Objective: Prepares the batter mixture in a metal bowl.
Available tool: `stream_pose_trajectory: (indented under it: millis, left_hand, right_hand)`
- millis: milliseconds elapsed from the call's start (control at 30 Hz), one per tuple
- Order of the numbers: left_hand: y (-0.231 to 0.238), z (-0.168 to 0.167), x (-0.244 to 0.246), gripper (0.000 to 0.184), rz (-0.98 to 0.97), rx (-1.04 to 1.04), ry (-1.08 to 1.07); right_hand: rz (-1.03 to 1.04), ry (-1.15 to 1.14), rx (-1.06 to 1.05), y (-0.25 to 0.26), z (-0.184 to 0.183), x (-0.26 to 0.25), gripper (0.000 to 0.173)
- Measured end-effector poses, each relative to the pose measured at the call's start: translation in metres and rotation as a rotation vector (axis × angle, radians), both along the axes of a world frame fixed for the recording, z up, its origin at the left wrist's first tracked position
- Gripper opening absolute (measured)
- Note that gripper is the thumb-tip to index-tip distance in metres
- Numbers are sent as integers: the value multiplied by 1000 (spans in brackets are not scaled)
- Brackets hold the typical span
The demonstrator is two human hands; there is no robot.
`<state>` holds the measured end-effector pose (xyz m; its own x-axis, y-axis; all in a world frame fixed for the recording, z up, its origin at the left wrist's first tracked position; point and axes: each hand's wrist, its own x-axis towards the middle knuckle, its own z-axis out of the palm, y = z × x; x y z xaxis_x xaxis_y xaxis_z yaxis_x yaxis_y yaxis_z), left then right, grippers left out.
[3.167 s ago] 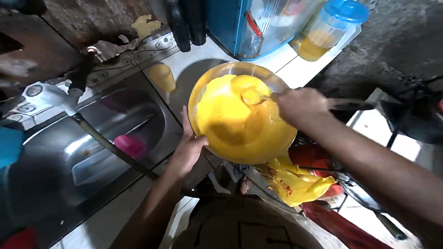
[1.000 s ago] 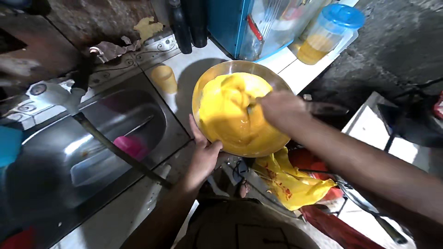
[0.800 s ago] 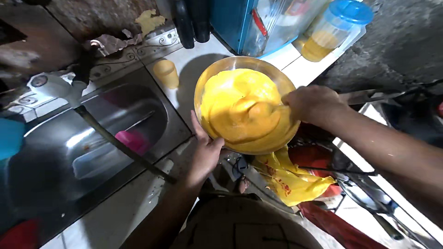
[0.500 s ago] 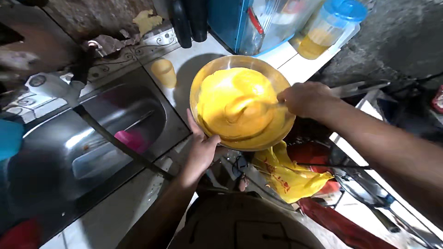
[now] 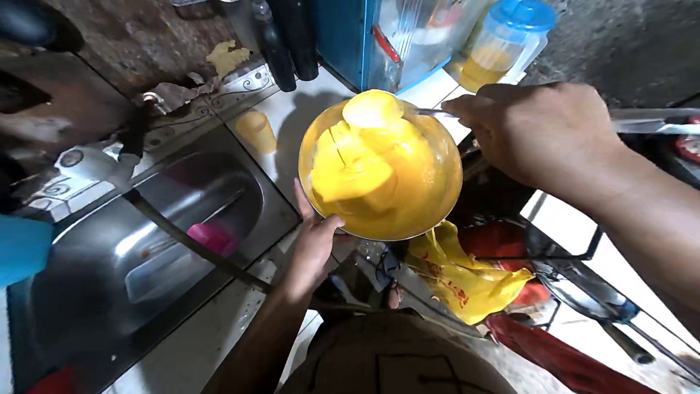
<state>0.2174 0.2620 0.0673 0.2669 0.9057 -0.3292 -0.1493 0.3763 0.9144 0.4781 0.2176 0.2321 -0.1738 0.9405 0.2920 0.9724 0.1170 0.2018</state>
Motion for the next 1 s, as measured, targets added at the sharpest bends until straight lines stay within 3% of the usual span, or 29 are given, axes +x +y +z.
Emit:
stream_pose_trajectory:
  millis: [100,200,267,333,367,433,533,600,633,733,800,833,900,933,967,1000]
  left_hand:
    - [4,2,0,109,-8,-20,16]
    - [4,3,0,106,-32,-32,34]
    - [4,4,-1,111,-37,-25,42]
    - [8,8,-3,112,-38,7,55]
    - [10,9,-5,111,-42,13,62]
    - [13,7,-10,111,-63,9,72]
    - [17,4,-10,112,-90,14,88]
    - [18,3,-10,113,-90,13,86]
    - [18,4,-11,112,-89,12,89]
    - [20,2,-18,110,-111,39,131]
    - [19,2,-17,112,-107,52,107]
    - [17,2,-14,113,-109,56,87]
    - [15,1,-8,113,-110,73,79]
    - [15,1,-8,112,-108,76,77]
    - [16,1,-10,112,-106,79,80]
    - [16,1,-13,111,-101,82,84]
  right_hand:
    - [-219,46,-364,13,-5,5,14]
    - [-478,61,-614,45,-38,-4,29]
    - [-358,154,-637,47,-72,-11,34]
    - [-75,231,-648,42,-94,-11,25]
    - [-3,229,-694,40,-90,-7,21]
    - [-69,109,-789,42,-64,4,20]
    - [-257,24,-710,57,-58,8,29]
    - [-155,124,-659,60,-79,-3,34]
    - [-57,168,-660,59,-88,-5,28]
    - [58,208,-780,56,-81,22,18]
    - [3,148,-620,45,-55,27,14]
    - [-54,129,-573,31,-28,6,16]
    - [-271,105,-799,10,39,-61,34]
    - [-221,99,-812,8,37,-67,34]
    - [-57,107,-700,11,9,-50,27]
    - [190,160,-438,23,-42,-15,14]
